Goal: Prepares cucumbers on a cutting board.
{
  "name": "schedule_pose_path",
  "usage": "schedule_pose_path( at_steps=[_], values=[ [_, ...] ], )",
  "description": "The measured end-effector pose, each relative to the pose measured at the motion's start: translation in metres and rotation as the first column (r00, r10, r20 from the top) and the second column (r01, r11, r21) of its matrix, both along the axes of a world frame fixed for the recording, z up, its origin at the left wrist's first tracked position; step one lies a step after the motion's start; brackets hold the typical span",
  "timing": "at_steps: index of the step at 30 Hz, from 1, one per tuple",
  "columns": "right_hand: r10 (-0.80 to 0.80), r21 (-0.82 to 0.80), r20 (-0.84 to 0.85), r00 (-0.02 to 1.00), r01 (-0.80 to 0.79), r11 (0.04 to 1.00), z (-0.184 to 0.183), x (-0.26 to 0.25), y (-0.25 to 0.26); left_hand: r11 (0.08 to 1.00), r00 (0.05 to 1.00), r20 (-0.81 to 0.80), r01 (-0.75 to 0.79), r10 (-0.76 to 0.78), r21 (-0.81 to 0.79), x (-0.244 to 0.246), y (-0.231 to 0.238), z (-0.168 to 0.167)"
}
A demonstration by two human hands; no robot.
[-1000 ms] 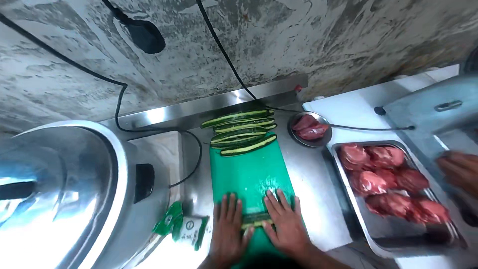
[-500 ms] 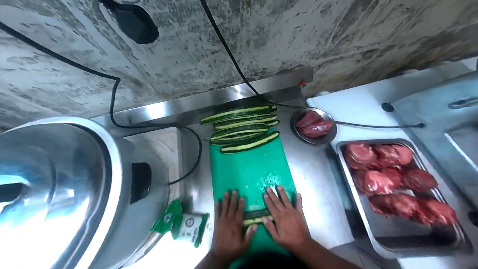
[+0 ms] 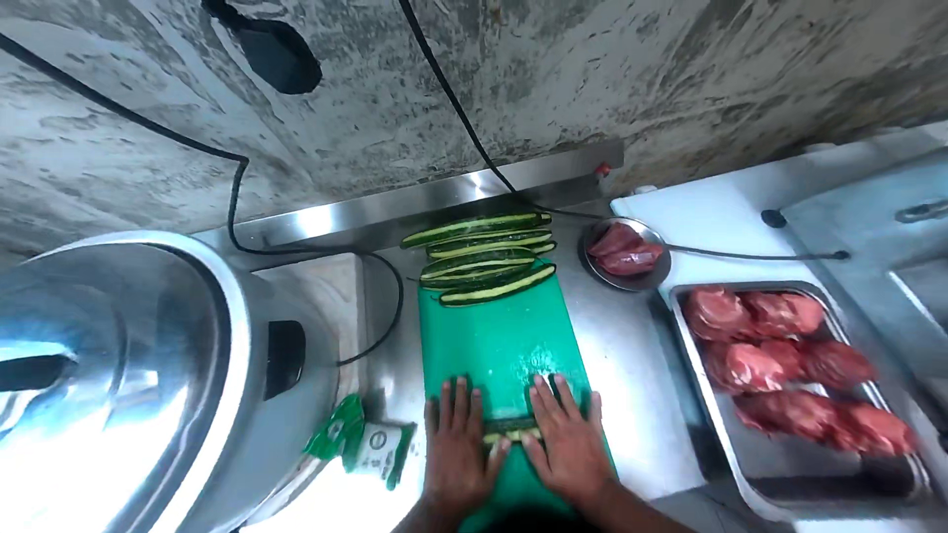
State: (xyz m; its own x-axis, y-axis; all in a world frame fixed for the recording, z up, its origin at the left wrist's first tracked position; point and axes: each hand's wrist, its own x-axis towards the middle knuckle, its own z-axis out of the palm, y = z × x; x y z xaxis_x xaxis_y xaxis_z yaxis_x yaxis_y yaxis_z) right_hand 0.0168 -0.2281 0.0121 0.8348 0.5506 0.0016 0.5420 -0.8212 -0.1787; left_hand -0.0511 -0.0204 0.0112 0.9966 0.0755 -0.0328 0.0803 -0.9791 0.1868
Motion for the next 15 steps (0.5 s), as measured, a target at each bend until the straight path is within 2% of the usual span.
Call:
schedule_pose_path(
  at_steps=[2,4,6,7,8,10,12,14,15],
  values=[
    [-0.057,-0.084,-0.138,0.989,0.046,0.995,0.014,0.036,0.019,0.997,0.996,-0.053,-0.064,0.067,0.047,0.035,0.008,0.005],
    [-0.181,-0.134,-0.274,0.944,0.149,0.98,0.027,0.092,0.045,0.987,0.973,-0.168,-0.154,0.16,0.046,0.092,0.023,0.015],
    [-0.274,-0.138,-0.272,0.923,0.244,0.96,0.027,0.124,0.06,0.973,0.961,-0.159,-0.219,0.228,0.069,0.121,0.03,0.014],
    [-0.261,-0.136,-0.247,0.933,0.233,0.963,0.027,0.127,0.063,0.973,0.965,-0.132,-0.218,0.227,0.077,0.123,0.03,0.013],
    [-0.217,-0.13,-0.226,0.95,0.191,0.973,0.026,0.122,0.061,0.979,0.974,-0.105,-0.193,0.199,0.065,0.116,0.028,0.012],
    [-0.107,-0.121,-0.208,0.972,0.083,0.989,0.022,0.079,0.04,0.994,0.991,-0.078,-0.109,0.11,0.02,0.07,0.017,0.007],
    [0.006,-0.035,-0.072,0.997,-0.009,0.999,0.011,0.027,0.013,1.0,1.0,0.002,-0.024,0.024,-0.003,0.022,0.004,-0.002],
    [0.054,0.007,-0.029,0.998,-0.054,0.999,0.005,0.007,0.002,1.0,0.999,0.051,0.017,-0.017,0.001,0.003,0.0,-0.007],
    [0.058,-0.019,-0.078,0.995,-0.06,0.998,0.009,0.011,0.004,1.0,0.999,0.036,0.01,-0.011,0.01,0.008,0.001,-0.007]
  ],
)
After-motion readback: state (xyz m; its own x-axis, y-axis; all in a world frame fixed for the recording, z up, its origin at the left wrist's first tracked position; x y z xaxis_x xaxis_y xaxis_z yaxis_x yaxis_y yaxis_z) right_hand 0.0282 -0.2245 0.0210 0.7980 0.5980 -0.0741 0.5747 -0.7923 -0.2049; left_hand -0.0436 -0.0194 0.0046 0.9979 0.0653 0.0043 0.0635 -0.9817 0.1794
